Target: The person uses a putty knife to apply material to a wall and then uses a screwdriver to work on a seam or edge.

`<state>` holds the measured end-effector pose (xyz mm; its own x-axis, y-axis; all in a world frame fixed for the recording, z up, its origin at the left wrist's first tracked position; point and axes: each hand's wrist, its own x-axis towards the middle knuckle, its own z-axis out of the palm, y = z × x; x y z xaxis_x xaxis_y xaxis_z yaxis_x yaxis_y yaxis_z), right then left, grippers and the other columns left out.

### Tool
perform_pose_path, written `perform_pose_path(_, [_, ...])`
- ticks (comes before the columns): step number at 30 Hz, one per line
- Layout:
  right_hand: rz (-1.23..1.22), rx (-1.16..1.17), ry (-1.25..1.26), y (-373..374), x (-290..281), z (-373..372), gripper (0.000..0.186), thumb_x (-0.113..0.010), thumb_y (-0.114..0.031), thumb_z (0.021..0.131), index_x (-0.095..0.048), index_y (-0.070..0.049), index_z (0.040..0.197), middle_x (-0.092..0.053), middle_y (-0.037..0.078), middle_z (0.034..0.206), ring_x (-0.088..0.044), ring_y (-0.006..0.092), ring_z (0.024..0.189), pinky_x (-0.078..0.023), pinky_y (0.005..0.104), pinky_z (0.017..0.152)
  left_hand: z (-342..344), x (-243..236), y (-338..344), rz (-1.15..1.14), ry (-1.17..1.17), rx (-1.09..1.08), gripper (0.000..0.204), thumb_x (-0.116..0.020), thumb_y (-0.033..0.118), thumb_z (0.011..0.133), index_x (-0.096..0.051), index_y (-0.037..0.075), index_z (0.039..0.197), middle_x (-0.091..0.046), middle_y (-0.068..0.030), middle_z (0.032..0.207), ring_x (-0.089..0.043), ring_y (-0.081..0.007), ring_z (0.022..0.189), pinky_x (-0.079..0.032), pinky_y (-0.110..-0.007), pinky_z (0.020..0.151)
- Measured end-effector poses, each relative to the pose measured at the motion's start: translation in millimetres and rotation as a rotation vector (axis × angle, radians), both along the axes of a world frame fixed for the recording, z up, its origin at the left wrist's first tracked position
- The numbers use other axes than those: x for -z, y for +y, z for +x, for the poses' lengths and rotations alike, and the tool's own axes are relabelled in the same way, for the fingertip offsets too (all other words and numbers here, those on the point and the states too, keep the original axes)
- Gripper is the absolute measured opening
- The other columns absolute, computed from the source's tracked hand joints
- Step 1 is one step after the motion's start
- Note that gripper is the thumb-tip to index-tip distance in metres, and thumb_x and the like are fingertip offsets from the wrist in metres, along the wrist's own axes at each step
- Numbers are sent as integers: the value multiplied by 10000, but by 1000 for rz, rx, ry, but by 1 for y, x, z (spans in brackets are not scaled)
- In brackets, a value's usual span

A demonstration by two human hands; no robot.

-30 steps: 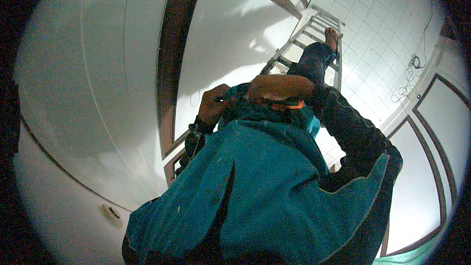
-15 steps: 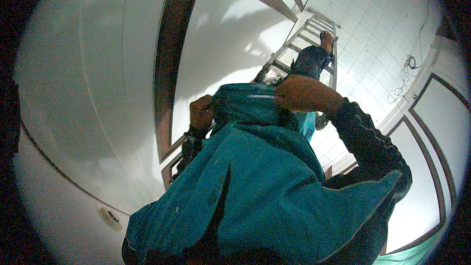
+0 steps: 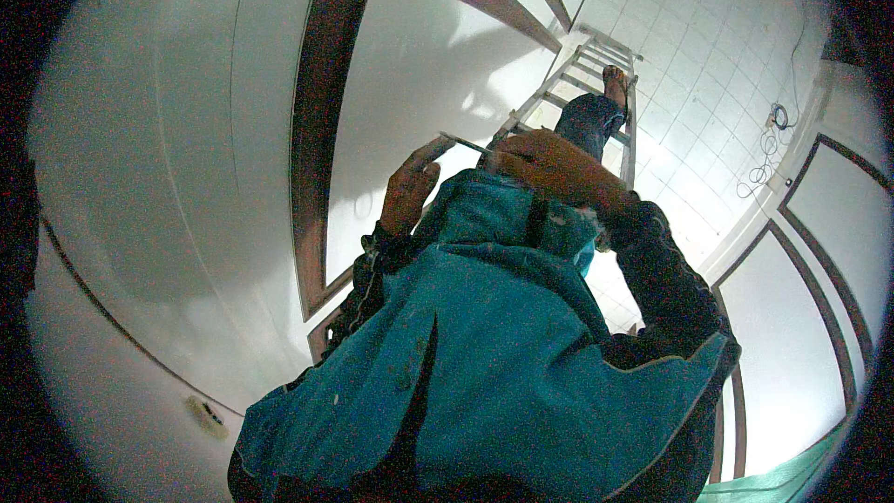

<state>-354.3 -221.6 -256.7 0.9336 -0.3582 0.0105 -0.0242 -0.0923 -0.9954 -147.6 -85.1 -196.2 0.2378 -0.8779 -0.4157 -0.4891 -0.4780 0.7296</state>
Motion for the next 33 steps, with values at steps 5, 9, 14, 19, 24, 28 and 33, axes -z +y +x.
perform_pose_path(5, [342,-45,214,8,-22,38,427,-493,-424,925,-596,-27,1044,-628,122,754,-604,229,649,-504,360,640,-22,-14,-51,-187,551,-236,418,-410,349,979,-476,31,1242,-584,-123,1122,-530,-230,1091,-416,-374,948])
perform_pose_path(9, [1169,-69,-79,11,-42,22,381,-497,-430,924,-573,-69,1018,-493,-3,584,-440,77,395,-331,223,321,-37,-27,-85,-381,783,-395,212,-405,292,991,-487,97,989,-465,6,747,-492,-157,687,-463,-332,740])
perform_pose_path(14, [1616,-217,-232,14,-51,-2,376,-507,-402,923,-519,-31,984,-538,57,594,-514,175,425,-398,295,357,-62,-48,-93,-257,1188,-707,172,-389,214,987,-466,126,860,-355,43,647,-369,-88,553,-439,-292,628])
perform_pose_path(19, [116,399,349,32,-109,5,357,-531,-349,930,-515,7,904,-507,79,587,-520,179,502,-399,325,495,-65,-60,-96,-328,1244,-692,161,-415,229,980,-470,124,871,-352,40,636,-355,-94,531,-409,-275,572])
perform_pose_path(24, [635,236,133,26,-101,-1,375,-460,-375,965,-504,-11,888,-482,-7,577,-484,163,472,-397,306,468,-65,-74,-101,-313,1270,-729,225,-399,278,992,-461,113,853,-331,41,615,-330,-88,509,-383,-267,537])
perform_pose_path(28, [839,333,5,44,-96,12,328,-426,-323,977,-504,-11,1042,-524,80,763,-484,146,692,-414,290,617,-34,-53,-104,-240,1421,-295,288,-408,343,985,-534,86,957,-487,12,705,-467,-114,614,-444,-295,661])
perform_pose_path(33, [445,754,-145,50,-100,31,332,-446,-282,959,-494,-6,1138,-517,166,957,-508,249,879,-413,330,815,-51,-41,-67,44,707,-257,451,-330,362,991,-516,1,1189,-578,-122,1075,-576,-184,948,-464,-294,840])
